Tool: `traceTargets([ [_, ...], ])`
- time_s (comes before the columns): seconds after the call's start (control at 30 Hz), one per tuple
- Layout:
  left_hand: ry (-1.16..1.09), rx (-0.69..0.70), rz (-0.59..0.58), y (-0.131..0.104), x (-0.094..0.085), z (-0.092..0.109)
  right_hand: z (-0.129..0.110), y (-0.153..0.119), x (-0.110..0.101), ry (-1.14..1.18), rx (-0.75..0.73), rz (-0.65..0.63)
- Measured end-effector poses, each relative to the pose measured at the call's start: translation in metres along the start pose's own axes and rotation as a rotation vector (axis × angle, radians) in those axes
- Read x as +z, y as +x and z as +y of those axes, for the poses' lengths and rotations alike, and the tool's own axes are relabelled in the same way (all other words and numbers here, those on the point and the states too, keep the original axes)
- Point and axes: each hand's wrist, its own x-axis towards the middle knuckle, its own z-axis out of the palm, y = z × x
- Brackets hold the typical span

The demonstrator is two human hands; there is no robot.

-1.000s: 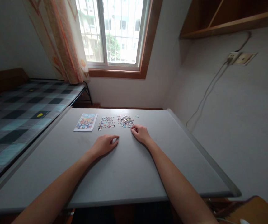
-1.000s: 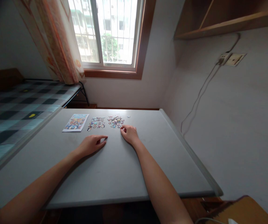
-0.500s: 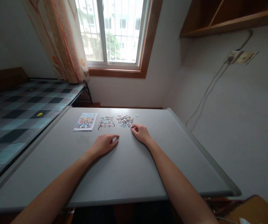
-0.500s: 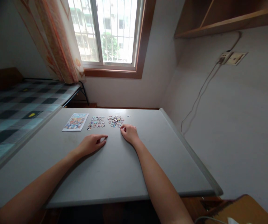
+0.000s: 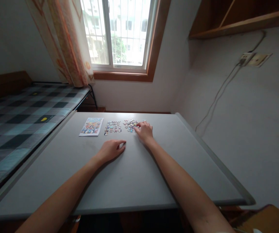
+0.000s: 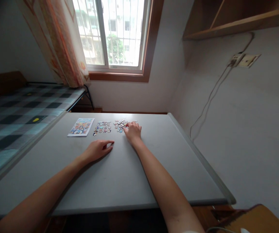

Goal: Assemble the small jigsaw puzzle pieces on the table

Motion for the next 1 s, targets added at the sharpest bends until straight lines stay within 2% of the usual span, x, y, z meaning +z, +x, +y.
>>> traceTargets([
  [0.37,-0.012,-0.001,-0.015,0.0,-0.001,0.002,-0.015,0.01,0.017,-0.123,0.039,-0.007],
  [0.7,0.003,0.034,0.006,0.0,0.001,-0.001,-0.016,0.011,0.022,-0.079,0.058,0.021],
  [0.8,0.007,0.031,0.002,0.0,0.001,-0.001,-0.015,0.012,0.022,0.064,0.133,0.026],
  [0.9,0.004,0.02,-0.002,0.0,0.0,0.0,-0.011,0.015,0.021,0.325,0.232,0.019],
  [1.0,-0.003,0.029,0.001,0.0,0.0,-0.001,-0.006,0.012,0.016,0.635,0.215,0.046],
])
